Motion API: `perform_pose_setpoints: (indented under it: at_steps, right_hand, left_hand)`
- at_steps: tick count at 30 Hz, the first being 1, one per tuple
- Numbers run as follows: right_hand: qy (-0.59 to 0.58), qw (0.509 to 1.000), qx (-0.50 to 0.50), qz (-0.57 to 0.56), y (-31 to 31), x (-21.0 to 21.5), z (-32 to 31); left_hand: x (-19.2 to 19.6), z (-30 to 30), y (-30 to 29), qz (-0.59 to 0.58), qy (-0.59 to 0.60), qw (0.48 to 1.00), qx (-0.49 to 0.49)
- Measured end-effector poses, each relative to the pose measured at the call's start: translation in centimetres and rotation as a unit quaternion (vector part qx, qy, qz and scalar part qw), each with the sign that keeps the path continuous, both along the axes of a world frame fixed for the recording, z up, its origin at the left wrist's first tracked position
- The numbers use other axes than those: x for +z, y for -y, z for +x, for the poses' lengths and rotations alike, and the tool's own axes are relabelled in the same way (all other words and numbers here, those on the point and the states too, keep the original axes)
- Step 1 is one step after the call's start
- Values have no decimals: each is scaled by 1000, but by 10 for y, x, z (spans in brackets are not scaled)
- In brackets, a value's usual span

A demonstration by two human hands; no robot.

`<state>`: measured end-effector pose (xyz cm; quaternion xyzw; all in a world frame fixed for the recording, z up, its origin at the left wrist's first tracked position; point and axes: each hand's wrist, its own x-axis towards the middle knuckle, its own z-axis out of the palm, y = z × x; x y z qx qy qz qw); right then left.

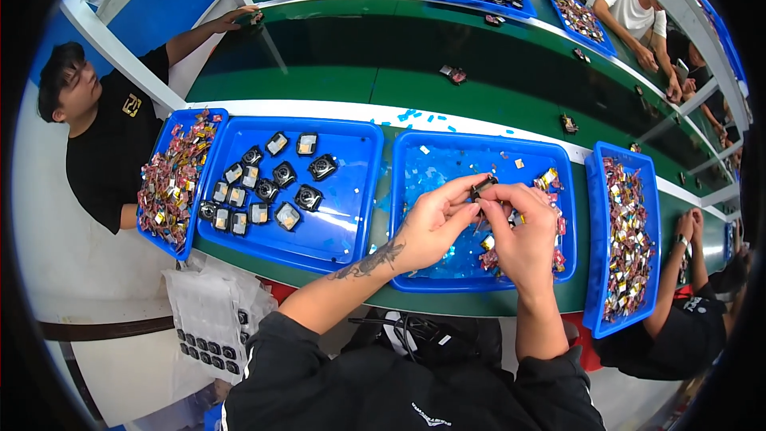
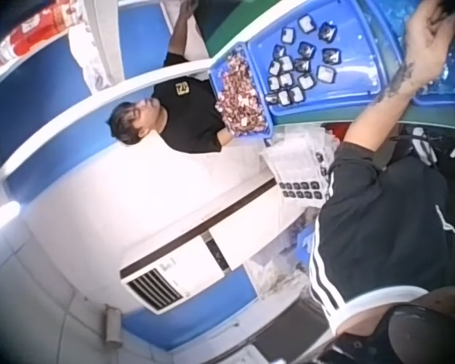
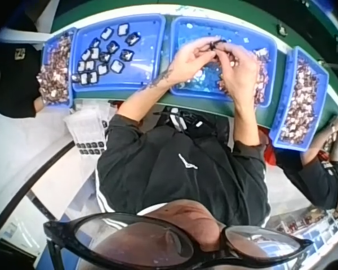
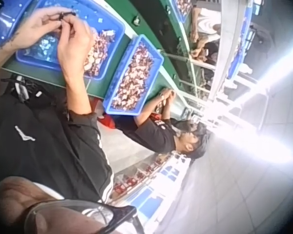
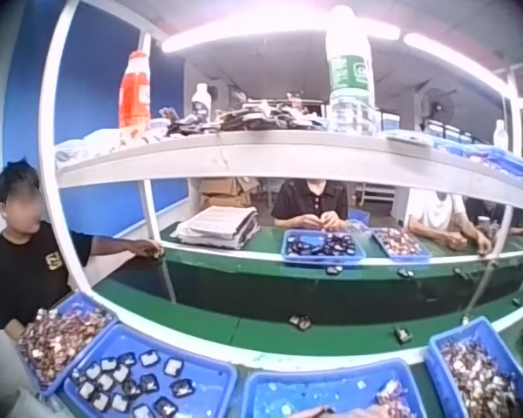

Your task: Assembling small electronic components, specifically inserting small chips or parts into a larger casing.

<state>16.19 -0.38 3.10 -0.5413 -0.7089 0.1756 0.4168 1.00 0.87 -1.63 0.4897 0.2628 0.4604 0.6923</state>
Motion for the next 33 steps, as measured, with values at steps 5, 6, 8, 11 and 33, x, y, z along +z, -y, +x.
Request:
perform_pose_setpoints:
  at_steps: [5, 6, 8, 11, 33]
  right_hand:
    - [-1, 1000, 1, -20, -1, -1, 2]
    - [27, 1000, -3, -14, -1, 1, 3]
    - [54, 998, -9, -9, 0, 6, 4]
    - [48, 999, -10, 3, -1, 8, 6]
    - [-96, 995, 8, 7, 26, -16, 5]
  left_hand:
    - [-3, 2, 1, 2, -1, 1000, -1]
    - [-4, 1, 1, 3, -8, 1000, 0]
    - [1, 2, 2, 15, -7, 1000, -5]
    - [3, 3, 3, 32, 1, 999, -14]
    - [14, 5, 2, 15, 6, 998, 58]
